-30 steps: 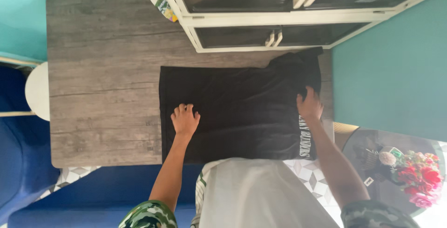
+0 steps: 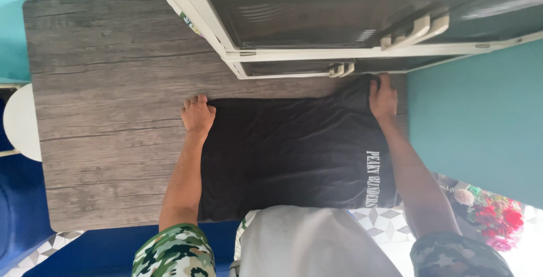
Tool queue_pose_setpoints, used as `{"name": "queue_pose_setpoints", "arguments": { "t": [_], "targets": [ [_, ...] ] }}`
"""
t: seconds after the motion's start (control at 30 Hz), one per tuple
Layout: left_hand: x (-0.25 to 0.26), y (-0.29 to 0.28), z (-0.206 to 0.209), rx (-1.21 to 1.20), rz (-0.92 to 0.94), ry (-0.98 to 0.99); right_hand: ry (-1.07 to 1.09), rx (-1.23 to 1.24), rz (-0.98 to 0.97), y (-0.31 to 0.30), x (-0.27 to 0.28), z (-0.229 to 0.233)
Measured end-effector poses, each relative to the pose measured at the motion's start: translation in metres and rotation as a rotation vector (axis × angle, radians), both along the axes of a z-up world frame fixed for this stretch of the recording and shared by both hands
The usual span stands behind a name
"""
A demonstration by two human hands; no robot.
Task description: The person folds two shirts on a wooden table and places them inside a cabinet.
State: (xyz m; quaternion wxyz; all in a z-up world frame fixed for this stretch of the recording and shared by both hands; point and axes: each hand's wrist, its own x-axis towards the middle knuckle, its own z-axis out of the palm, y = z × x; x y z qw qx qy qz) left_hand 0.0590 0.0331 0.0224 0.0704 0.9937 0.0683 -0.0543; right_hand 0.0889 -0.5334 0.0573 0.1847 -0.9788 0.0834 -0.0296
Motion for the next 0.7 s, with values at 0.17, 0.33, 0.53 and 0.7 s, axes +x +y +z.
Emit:
{"name": "queue_pose_setpoints", "arguments": {
  "t": [0.17, 0.33, 0.53, 0.7],
  "targets": [
    [0.004, -0.067, 0.038, -0.300, -0.097, -0.137, -0.115, -0.064, 0.265, 0.019, 0.002, 0.067],
    [-0.011, -0.225, 0.052, -0.685, -0.349, 0.041, -0.176, -0.439, 0.330, 0.026, -0.007, 0.081],
    [-0.045, -0.368, 0.018, -0.504, -0.792, 0.161, -0.159, -0.218, 0.179, 0.032, -0.028, 0.050],
    [-0.034, -0.378, 0.002, -0.530, -0.798, 0.227, 0.130, 0.207, 0.051, 0.030, -0.056, 0.013]
  ]
}}
